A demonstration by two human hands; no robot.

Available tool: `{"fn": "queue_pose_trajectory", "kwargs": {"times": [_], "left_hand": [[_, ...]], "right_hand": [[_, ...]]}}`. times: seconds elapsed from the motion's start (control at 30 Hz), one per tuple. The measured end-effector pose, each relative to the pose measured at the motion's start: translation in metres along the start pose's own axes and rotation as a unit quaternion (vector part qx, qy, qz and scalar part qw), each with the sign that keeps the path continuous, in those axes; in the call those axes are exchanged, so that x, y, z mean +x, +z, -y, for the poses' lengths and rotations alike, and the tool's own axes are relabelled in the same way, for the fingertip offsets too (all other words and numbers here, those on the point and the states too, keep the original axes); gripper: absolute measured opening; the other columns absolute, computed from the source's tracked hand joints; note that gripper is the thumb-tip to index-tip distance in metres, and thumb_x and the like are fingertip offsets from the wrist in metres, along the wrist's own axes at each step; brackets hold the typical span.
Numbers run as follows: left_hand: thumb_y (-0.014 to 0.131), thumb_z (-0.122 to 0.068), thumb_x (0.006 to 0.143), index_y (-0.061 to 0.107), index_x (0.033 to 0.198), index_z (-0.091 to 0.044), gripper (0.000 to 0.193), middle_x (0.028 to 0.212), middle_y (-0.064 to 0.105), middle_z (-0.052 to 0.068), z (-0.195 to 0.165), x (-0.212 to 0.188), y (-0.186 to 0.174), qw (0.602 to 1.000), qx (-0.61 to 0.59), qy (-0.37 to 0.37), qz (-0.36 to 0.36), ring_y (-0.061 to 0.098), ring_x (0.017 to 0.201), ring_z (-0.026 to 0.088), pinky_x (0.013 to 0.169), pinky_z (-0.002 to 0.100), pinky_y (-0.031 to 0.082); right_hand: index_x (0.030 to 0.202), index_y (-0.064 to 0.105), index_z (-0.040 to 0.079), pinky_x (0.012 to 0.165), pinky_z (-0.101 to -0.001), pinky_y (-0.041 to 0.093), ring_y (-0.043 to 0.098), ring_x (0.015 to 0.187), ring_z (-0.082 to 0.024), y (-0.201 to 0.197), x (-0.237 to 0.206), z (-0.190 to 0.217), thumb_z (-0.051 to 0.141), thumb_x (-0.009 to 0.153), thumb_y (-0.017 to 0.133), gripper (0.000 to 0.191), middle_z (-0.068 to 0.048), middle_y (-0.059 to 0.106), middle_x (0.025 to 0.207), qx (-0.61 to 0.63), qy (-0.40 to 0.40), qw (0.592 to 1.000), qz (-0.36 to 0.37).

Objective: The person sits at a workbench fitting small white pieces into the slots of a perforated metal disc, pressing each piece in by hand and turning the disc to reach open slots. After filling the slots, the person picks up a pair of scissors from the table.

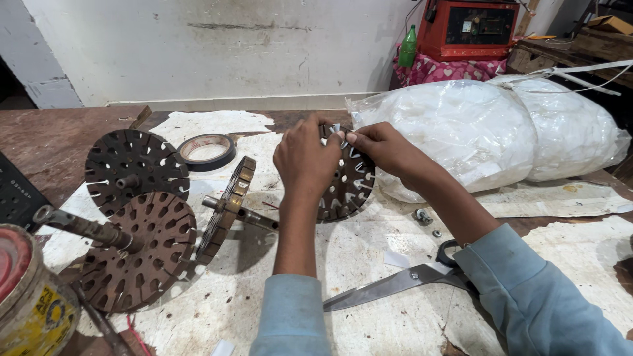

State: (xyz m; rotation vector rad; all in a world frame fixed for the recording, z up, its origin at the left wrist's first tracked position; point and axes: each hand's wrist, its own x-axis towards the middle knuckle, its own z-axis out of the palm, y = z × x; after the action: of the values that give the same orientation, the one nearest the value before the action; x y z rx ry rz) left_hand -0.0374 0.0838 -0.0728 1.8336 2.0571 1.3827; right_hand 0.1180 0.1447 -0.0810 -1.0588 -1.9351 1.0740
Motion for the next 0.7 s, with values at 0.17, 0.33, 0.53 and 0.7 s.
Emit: {"fn": "queue_pose_trajectory", "kwargs": {"times": [0.17,0.33,0.53,0.7], "left_hand": [[0.070,-0.034,0.089,0.071,0.109,-0.013,0.029,0.110,0.071,0.008,0.002,-0.002,0.004,1.000,0.005,0.015,-0.016,0.065,0.111,0.028,0.093,0.047,0.049],[0.070,-0.035,0.090,0.070,0.108,-0.010,0.031,0.110,0.071,0.010,0.003,-0.003,0.006,0.999,0.015,0.022,-0.033,0.064,0.111,0.029,0.093,0.047,0.049],[0.068,-0.036,0.091,0.069,0.109,-0.007,0.034,0.110,0.069,0.013,0.005,-0.005,0.009,0.996,0.040,0.048,-0.061,0.063,0.111,0.032,0.091,0.051,0.048],[0.061,-0.040,0.098,0.066,0.111,-0.005,0.038,0.108,0.067,0.014,0.001,-0.011,0.018,0.992,0.098,0.055,-0.059,0.065,0.105,0.029,0.086,0.050,0.052]], "right_hand": [[0.105,0.074,-0.004,0.061,-0.0295,0.044,0.050,0.066,-0.009,0.001,-0.001,0.002,0.033,0.104,0.057,0.041,-0.001,0.063,0.073,-0.031,0.002,0.999,-0.023],[0.106,0.074,-0.004,0.063,-0.0294,0.046,0.053,0.067,-0.008,0.002,0.000,0.000,0.032,0.103,0.057,0.040,-0.002,0.066,0.075,-0.044,-0.005,0.999,-0.030],[0.106,0.074,-0.006,0.062,-0.0301,0.045,0.052,0.067,-0.009,0.002,0.001,-0.002,0.033,0.104,0.058,0.042,-0.003,0.065,0.074,-0.042,-0.001,0.999,-0.029],[0.109,0.074,-0.003,0.064,-0.0277,0.049,0.057,0.068,-0.007,0.001,0.002,-0.003,0.033,0.103,0.056,0.041,-0.002,0.070,0.077,-0.043,-0.010,0.999,-0.032]]}}
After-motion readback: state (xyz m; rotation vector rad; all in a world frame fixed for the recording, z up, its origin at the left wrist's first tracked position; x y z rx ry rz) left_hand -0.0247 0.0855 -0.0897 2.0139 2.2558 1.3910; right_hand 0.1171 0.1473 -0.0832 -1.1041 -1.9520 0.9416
